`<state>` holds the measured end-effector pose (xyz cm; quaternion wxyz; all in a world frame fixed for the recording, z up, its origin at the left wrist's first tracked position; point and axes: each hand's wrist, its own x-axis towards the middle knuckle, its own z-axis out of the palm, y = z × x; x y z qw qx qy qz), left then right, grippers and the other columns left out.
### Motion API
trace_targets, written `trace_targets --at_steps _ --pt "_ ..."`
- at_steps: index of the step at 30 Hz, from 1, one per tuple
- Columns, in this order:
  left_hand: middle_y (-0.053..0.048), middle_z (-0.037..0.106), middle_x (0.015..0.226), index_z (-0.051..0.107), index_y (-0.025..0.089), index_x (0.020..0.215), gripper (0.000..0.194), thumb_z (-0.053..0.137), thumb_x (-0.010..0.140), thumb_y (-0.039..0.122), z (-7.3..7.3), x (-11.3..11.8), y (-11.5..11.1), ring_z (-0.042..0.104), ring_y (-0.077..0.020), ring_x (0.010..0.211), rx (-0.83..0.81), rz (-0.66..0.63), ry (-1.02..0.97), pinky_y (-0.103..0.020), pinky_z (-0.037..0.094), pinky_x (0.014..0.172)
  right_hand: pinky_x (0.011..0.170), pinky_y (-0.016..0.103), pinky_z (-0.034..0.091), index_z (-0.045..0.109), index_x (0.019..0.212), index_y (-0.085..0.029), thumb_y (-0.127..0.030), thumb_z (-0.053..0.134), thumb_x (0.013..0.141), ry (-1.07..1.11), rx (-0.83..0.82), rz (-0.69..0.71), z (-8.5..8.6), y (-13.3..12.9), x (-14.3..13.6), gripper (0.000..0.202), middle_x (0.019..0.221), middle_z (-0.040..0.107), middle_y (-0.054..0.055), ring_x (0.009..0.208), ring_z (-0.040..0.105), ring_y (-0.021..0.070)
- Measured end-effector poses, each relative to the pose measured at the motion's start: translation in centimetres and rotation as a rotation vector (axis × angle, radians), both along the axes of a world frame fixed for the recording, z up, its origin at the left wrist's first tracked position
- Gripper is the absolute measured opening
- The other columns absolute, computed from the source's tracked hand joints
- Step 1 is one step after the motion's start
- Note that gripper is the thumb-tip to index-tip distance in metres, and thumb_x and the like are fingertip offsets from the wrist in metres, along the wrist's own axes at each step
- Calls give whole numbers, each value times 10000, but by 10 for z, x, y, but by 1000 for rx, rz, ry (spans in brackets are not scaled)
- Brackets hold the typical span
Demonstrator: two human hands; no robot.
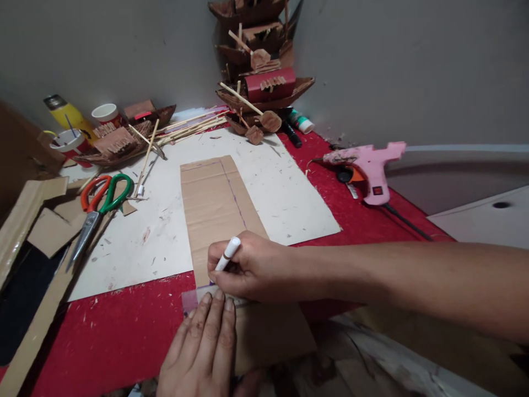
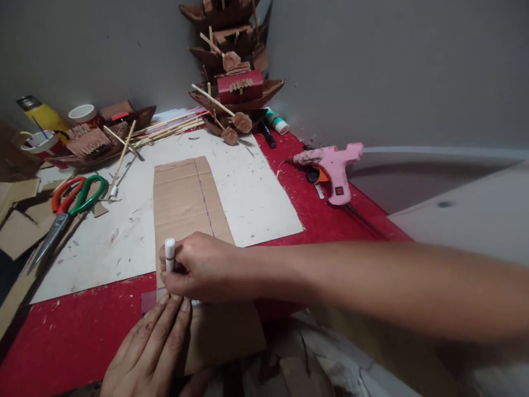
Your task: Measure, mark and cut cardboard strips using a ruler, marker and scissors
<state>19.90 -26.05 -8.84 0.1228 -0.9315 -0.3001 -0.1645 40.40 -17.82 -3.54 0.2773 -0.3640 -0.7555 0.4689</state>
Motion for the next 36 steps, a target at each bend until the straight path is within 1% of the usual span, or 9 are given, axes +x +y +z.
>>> trace_targets --at_steps 4,7,10,13,15,19,21,25,36 --pt "-127 668 1233 609 93 1232 543 579 848 475 2 2 1 600 -251 1108 -2 21 -20 -347 415 899 507 206 296 512 671 -159 -82 500 784 -148 -1 10 10 -2 11 137 564 494 -47 514 385 69" --pt "-133 673 1222 616 82 1220 551 593 843 482 2 5 2 600 -251 1095 0 24 -30 -346 418 885 501 211 274 500 662 -159 -73 496 793 -198 8 23 16 -3 19 156 544 471 -57 494 348 63" --pt "-128 671 1229 616 78 1222 557 601 841 484 1 6 1 597 -248 1099 -8 13 -38 -344 416 885 499 217 269 494 670 -163 -83 493 806 -244 11 37 21 -5 27 157 558 475 -54 492 343 66" --pt "-107 666 1243 613 99 1232 523 577 864 470 0 7 -2 596 -239 1110 -44 73 -69 -348 410 905 501 219 271 481 663 -171 -86 494 810 -291 10 35 25 -7 34 171 570 455 -55 496 338 70" --pt "-99 665 1248 611 108 1237 511 566 872 462 0 7 -2 595 -236 1112 -56 101 -78 -350 405 913 508 219 276 476 653 -173 -86 496 812 -310 25 29 27 -9 39 182 578 441 -54 504 337 73" --pt "-108 667 1242 610 93 1241 552 595 840 472 1 7 -1 591 -237 1104 -28 45 -44 -344 403 901 511 224 273 495 664 -170 -99 493 819 -362 45 24 27 -12 47 171 579 439 -51 510 338 79" --pt "-118 669 1235 613 83 1231 536 593 839 448 2 8 0 586 -244 1103 -21 47 -38 -352 403 896 507 226 266 493 664 -170 -105 490 820 -394 48 25 28 -13 50 169 570 427 -53 506 325 80" --pt "-133 675 1219 616 73 1215 487 572 858 400 3 11 -2 583 -259 1102 -21 72 -54 -373 407 890 506 226 266 493 671 -169 -124 480 827 -431 41 32 32 -14 51 163 581 445 -47 506 335 78" --pt "-127 663 1242 603 93 1243 515 595 846 422 1 10 -3 576 -254 1120 -42 82 -79 -377 406 891 489 229 255 502 646 -161 -138 473 863 -517 48 -3 37 -15 55 220 546 455 -40 485 332 73"
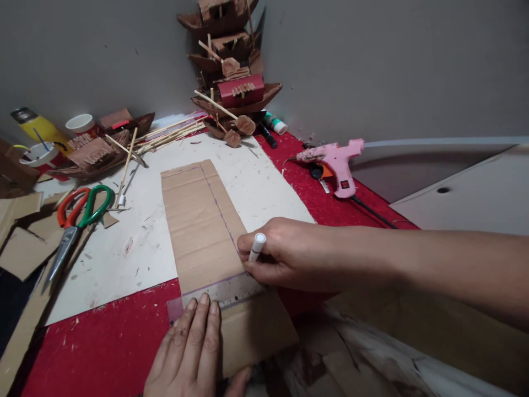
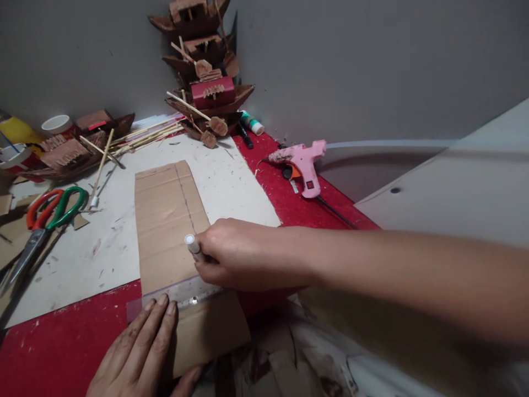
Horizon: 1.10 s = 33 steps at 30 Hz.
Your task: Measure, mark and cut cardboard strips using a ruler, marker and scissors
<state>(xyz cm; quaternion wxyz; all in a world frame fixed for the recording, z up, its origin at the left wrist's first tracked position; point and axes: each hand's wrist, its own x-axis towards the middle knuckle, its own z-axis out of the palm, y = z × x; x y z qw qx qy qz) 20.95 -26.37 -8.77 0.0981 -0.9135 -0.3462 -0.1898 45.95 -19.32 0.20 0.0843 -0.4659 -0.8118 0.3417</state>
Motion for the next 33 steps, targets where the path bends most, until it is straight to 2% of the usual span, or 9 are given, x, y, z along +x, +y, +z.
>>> trace_targets --at_steps 4,9,13,16,18,21,27,31,33 --pt "-134 665 1235 603 82 1245 538 612 830 423 0 -1 2 563 -255 1124 2 -15 5 -374 394 896 493 222 286 557 673 -154 -128 494 846 33 -18 -23 2 -2 4 186 559 497 -34 493 371 76" --pt "-144 670 1223 593 69 1262 574 649 808 417 -4 -3 4 555 -262 1130 19 -53 -28 -379 390 901 542 210 401 659 885 -158 -214 501 901 269 12 -163 -5 -11 21 168 683 640 0 604 559 109" --pt "-127 688 1193 551 100 1323 588 668 815 372 -8 -5 3 568 -272 1115 18 -59 -76 -397 400 889 696 227 499 646 1052 -159 -208 462 948 308 258 -251 -25 -26 36 216 894 719 51 786 669 138" --pt "-118 707 1153 533 113 1347 604 678 819 369 -8 -6 3 588 -269 1057 37 -64 -89 -397 409 853 755 253 504 642 1060 -160 -170 495 942 209 427 -235 -43 -39 42 189 943 722 72 851 672 158" --pt "-118 716 1130 556 116 1324 572 676 827 371 -7 -6 2 594 -264 1027 45 -62 -94 -395 412 839 748 269 500 624 1107 -159 -214 588 912 175 444 -211 -52 -48 44 206 961 715 85 862 658 173" --pt "-127 723 1106 626 111 1230 476 683 826 356 -6 -6 2 595 -263 1015 44 -57 -110 -396 414 844 757 319 476 581 1178 -147 -261 688 842 149 436 -161 -61 -60 46 371 991 700 111 875 628 212" --pt "-138 720 1106 650 111 1157 390 653 849 350 -6 -4 1 595 -261 1011 32 -31 -142 -388 417 850 761 338 403 549 1217 -179 -241 634 877 116 367 -111 -70 -73 50 356 951 654 82 831 553 203" --pt "-128 710 1131 616 145 1205 379 602 878 334 -10 -6 1 596 -263 1041 32 -5 -143 -399 414 888 738 330 419 612 1128 -167 -309 570 925 115 346 -77 -68 -70 49 252 921 658 96 809 551 208" --pt "-119 699 1157 593 177 1242 392 592 879 324 -12 -10 1 599 -264 1065 7 0 -154 -401 416 910 738 330 442 624 1121 -153 -293 546 933 138 373 -67 -65 -69 48 247 927 667 113 817 569 212"
